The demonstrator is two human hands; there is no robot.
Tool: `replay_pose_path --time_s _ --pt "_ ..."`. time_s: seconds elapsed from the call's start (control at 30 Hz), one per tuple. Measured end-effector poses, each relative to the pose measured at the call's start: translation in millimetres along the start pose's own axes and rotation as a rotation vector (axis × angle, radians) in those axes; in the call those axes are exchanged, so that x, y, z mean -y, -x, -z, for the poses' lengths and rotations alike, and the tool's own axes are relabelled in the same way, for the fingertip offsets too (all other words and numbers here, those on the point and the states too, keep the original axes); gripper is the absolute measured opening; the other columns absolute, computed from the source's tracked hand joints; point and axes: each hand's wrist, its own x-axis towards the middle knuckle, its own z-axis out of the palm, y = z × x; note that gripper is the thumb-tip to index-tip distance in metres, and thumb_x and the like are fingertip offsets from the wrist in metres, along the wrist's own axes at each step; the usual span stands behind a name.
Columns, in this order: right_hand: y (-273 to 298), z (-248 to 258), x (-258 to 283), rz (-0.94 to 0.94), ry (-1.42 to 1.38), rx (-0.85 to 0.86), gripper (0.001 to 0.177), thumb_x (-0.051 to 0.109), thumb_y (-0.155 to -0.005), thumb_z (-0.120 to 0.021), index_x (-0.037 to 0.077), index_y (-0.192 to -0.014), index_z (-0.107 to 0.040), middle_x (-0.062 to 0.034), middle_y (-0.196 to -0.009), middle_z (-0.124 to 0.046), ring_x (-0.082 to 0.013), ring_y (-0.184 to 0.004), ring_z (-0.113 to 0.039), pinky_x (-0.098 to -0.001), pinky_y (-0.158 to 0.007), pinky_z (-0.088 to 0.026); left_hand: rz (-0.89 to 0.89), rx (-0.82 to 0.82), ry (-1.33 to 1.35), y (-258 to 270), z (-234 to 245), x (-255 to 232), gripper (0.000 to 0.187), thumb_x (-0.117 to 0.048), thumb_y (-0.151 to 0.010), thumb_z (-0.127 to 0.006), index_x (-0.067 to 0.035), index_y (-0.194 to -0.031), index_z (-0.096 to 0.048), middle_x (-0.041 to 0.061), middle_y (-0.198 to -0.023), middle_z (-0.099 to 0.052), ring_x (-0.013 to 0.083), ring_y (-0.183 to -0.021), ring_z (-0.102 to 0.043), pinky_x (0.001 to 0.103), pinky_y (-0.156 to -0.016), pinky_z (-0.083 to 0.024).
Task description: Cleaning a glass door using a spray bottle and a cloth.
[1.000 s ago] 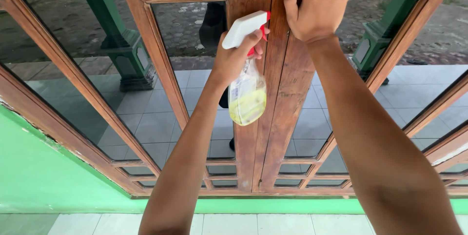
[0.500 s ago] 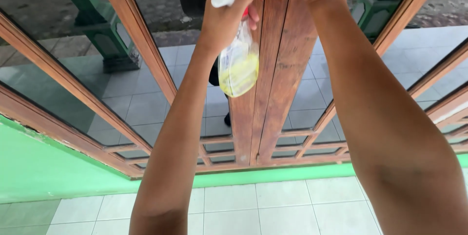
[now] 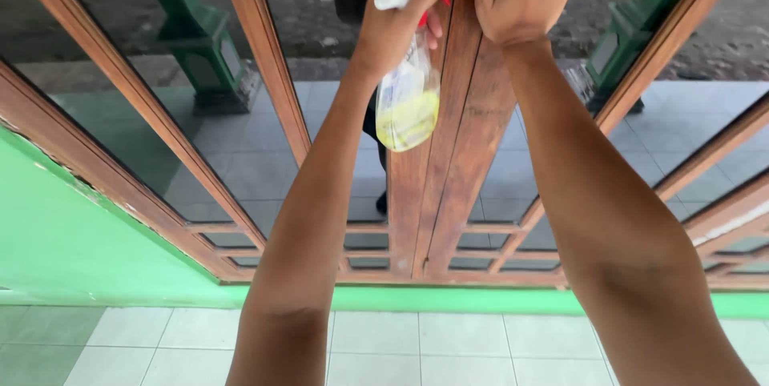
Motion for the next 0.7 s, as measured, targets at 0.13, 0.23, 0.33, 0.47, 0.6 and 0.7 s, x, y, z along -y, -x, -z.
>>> replay_pose_path --time_s 0.13,0.23,0.33,0.47,0.6,0.7 --pt "-2.6 21.0 11.1 -0.052 -0.125 0.105 0.023 0.028 -0.100 -0.056 0.008 -0.106 -0.065 -0.0167 -0.100 -0.064 -0.0413 -0.096 -0.058 -0.0527 -0.086 -0.041 0.075 0.000 0.028 7.8 -4.6 -5.7 0.029 -0.019 -0.103 -0.063 0.007 -0.116 -0.068 0.009 -0.100 -0.075 0.0159 -0.063 -0.069 0.034 -0.052 -0.059" --pt "-11.7 21.7 14.5 -0.082 -0.094 0.123 0.033 0.029 -0.101 -0.055 0.007 -0.124 -0.062 -0.0182 -0.105 -0.063 -0.0415 -0.097 -0.057 -0.0525 -0.084 -0.040 0.125 -0.019 0.018 3.2 -3.9 -7.6 0.031 -0.019 -0.103 -0.063 0.008 -0.117 -0.069 0.010 -0.092 -0.074 0.0156 -0.062 -0.068 0.033 -0.052 -0.058" --pt "-7.5 22.6 18.1 -0.107 -0.074 0.161 0.043 0.032 -0.101 -0.055 0.006 -0.135 -0.060 -0.0193 -0.104 -0.062 -0.0413 -0.095 -0.057 -0.0523 -0.085 -0.041 0.150 -0.036 0.028 11.1 -8.5 -16.8 0.033 -0.020 -0.101 -0.063 0.008 -0.118 -0.068 0.010 -0.089 -0.072 0.0147 -0.061 -0.067 0.032 -0.051 -0.057" --pt "0.5 25.2 16.4 -0.079 -0.021 0.173 0.044 0.035 -0.106 -0.054 0.005 -0.138 -0.059 -0.0194 -0.107 -0.063 -0.0418 -0.096 -0.056 -0.0522 -0.088 -0.040 0.178 -0.041 0.038 10.8 -8.0 -18.6 0.032 -0.019 -0.101 -0.063 0.007 -0.118 -0.068 0.008 -0.089 -0.071 0.0140 -0.060 -0.066 0.031 -0.051 -0.056" --pt "-9.2 17.2 12.4 -0.136 -0.001 0.220 0.037 0.037 -0.105 -0.052 0.008 -0.128 -0.059 -0.0193 -0.107 -0.063 -0.0419 -0.098 -0.056 -0.0525 -0.091 -0.041 0.204 -0.070 0.073 30.6 -7.2 21.3 0.029 -0.013 -0.103 -0.065 0.011 -0.118 -0.070 0.011 -0.088 -0.068 0.0149 -0.064 -0.066 0.032 -0.053 -0.056" --pt "-6.2 21.6 16.4 -0.066 -0.032 0.118 0.044 0.033 -0.103 -0.050 0.007 -0.138 -0.058 -0.0186 -0.112 -0.064 -0.0404 -0.100 -0.056 -0.0510 -0.092 -0.040 0.287 -0.079 0.160 63.8 -13.6 21.5 0.029 -0.009 -0.100 -0.064 0.008 -0.123 -0.065 0.007 -0.096 -0.070 0.0117 -0.066 -0.064 0.030 -0.052 -0.055"
